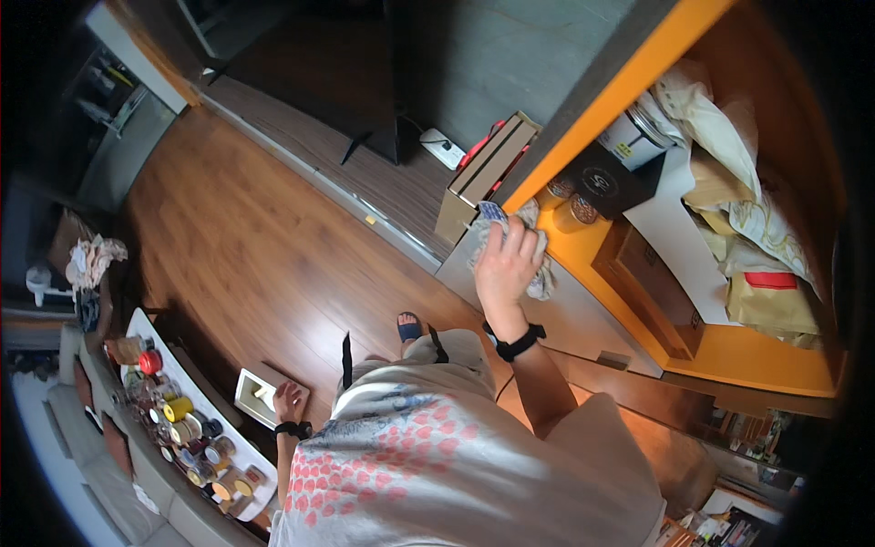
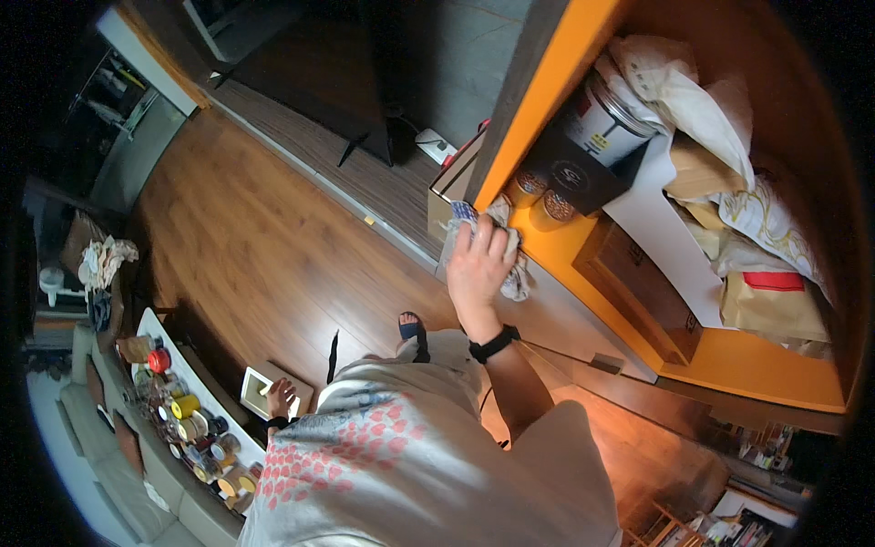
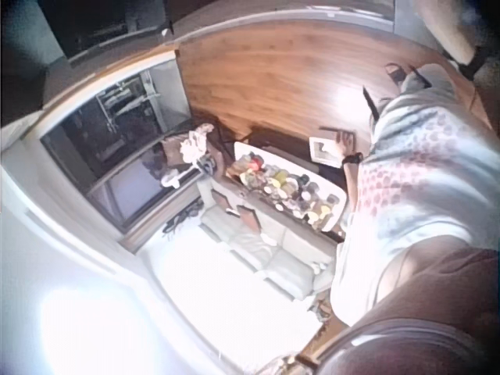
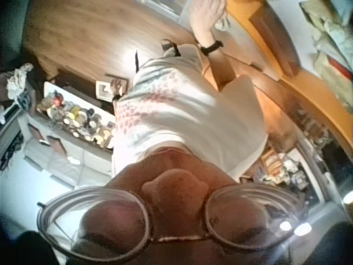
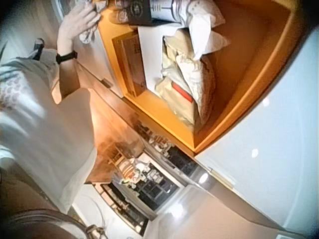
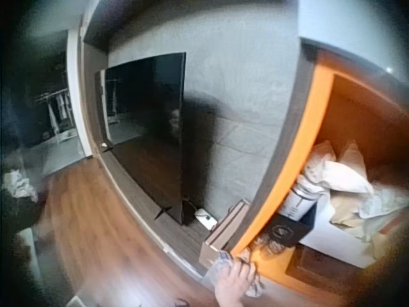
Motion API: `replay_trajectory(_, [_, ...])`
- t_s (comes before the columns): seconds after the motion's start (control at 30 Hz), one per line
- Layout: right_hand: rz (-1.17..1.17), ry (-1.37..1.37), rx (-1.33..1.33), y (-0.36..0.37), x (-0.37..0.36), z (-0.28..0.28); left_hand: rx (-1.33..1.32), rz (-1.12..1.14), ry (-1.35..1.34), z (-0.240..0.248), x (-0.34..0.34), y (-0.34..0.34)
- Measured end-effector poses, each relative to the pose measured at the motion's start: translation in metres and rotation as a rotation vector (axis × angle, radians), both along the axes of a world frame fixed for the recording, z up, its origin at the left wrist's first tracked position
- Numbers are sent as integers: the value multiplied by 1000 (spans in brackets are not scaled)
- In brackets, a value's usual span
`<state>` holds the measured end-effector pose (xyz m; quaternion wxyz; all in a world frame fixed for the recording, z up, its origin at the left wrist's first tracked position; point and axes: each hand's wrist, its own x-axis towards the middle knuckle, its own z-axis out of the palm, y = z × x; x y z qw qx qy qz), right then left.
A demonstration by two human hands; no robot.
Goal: The person wipes a kitchen counter, a glass cabinet door, a wooden door, and bathroom wall tiles with a cloth.
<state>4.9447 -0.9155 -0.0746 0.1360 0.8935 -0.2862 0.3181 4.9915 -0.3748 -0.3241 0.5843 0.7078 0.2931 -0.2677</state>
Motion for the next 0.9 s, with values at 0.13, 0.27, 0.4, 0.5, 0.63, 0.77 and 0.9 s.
replay_trajectory(0.13, [-64,0,24,6,8,-4,58,-83,90,-8,47,4])
replay_trajectory(0.27, [-56,24,27,6,3,2,162,-303,222,-22,126,-20])
replay_trajectory(0.4, [-137,57,38,9,-3,2,228,-627,98,-19,216,-74])
replay_trajectory(0.5, [-252,77,-10,10,-17,-3,221,-746,6,-19,276,-122])
replay_trajectory(0.63, [-274,83,15,14,-40,2,136,-926,-157,-49,309,-153])
replay_trajectory(0.77, [-328,31,59,8,-62,3,83,-1290,-38,-108,336,-134])
replay_trajectory(0.9, [-479,16,36,4,-133,4,-33,-984,229,-101,291,-146])
